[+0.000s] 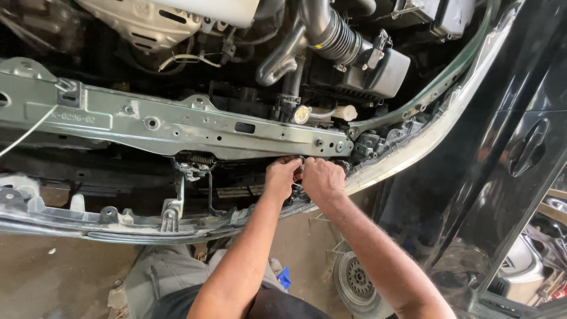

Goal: The person uses a wrench to loosen and remove bolts from the front metal crossbar of a car with the hood open. They work on both the center and side sections of the bar, removing fasteners and placing them aside.

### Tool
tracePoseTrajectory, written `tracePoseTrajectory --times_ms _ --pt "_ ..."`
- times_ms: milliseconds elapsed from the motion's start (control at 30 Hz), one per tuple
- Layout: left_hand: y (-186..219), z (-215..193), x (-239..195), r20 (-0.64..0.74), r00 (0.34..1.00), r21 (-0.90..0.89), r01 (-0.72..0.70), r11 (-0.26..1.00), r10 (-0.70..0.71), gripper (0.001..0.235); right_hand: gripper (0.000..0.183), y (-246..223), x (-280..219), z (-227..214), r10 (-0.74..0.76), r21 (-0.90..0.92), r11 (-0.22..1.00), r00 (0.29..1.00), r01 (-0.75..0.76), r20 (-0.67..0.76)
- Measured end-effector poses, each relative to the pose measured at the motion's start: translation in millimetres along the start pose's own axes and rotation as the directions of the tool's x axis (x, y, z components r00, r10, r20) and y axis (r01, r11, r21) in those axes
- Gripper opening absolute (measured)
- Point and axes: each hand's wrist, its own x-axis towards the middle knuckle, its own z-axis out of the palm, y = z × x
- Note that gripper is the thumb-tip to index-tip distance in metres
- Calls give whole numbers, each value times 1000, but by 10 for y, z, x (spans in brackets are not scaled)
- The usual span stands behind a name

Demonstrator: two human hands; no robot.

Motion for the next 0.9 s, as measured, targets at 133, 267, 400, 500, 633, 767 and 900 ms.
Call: tracePoseTrajectory --times_ms 133,267,400,500,633,767,900 --pt "23 -5 30 -15 999 27 42 999 -41 4 15 37 -13 179 15 52 999 997 -11 -78" --pt "141 97 -22 -45 997 110 65 992 -61 7 17 10 -45 176 72 123 990 996 -65 -55" --pt "154 163 -46 -94 995 197 41 980 -23 10 23 64 -9 121 146 275 950 989 -145 20" --pt "126 158 -31 -80 997 209 6 978 11 13 27 137 20 244 185 365 917 982 -162 -29" --pt "55 86 -39 8 994 241 -104 965 105 14 25 101 -68 365 211 463 874 973 -147 -89" --pt "221 88 -64 -66 994 179 93 979 -82 23 22 147 -131 237 176 403 906 981 -131 -78" --pt "101 -12 55 -62 988 135 148 980 -140 30 24 198 -104 147 131 399 913 988 -89 -80"
